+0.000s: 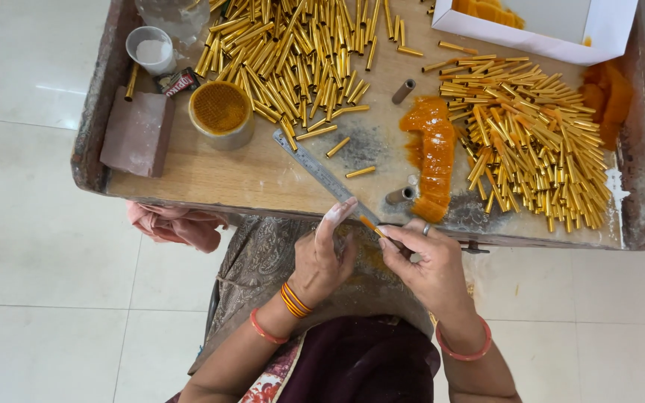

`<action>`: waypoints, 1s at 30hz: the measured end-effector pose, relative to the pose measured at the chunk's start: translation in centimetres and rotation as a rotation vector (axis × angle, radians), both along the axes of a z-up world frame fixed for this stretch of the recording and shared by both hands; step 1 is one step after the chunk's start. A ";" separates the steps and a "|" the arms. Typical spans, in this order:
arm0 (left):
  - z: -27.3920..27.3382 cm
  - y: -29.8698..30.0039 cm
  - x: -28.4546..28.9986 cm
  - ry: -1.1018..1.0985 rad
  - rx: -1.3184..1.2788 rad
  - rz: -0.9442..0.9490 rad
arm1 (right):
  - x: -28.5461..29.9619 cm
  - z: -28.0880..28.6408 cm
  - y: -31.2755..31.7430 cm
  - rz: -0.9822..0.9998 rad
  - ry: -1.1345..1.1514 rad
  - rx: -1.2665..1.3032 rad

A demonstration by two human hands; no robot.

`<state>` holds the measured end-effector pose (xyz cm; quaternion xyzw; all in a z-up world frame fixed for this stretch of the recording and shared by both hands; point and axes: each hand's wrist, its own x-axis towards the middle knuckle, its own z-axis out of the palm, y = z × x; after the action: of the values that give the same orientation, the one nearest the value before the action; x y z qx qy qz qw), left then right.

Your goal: Applying orange sealant or wax to the ends of small metal tubes and organizing them at a workbench.

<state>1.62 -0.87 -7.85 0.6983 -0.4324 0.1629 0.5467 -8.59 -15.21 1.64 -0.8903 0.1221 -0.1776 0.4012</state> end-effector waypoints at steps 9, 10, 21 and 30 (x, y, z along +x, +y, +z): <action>-0.5 -0.1 -0.3 0.042 -0.002 0.001 | 0.1 0.2 0.1 0.021 -0.013 -0.016; -0.5 -0.2 -0.3 0.042 -0.002 0.001 | 0.1 0.3 0.1 0.021 -0.014 -0.016; -0.6 -0.6 -0.6 0.032 -0.059 0.034 | 0.3 1.4 0.3 0.013 0.044 -0.048; 1.8 0.4 -2.8 0.351 -0.165 -0.018 | -0.9 0.9 0.8 -0.039 -0.017 -0.050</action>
<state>-1.20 -0.45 -6.07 0.6649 -0.3218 0.0687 0.6705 -9.53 -14.44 2.52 -0.8960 0.1313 -0.1961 0.3762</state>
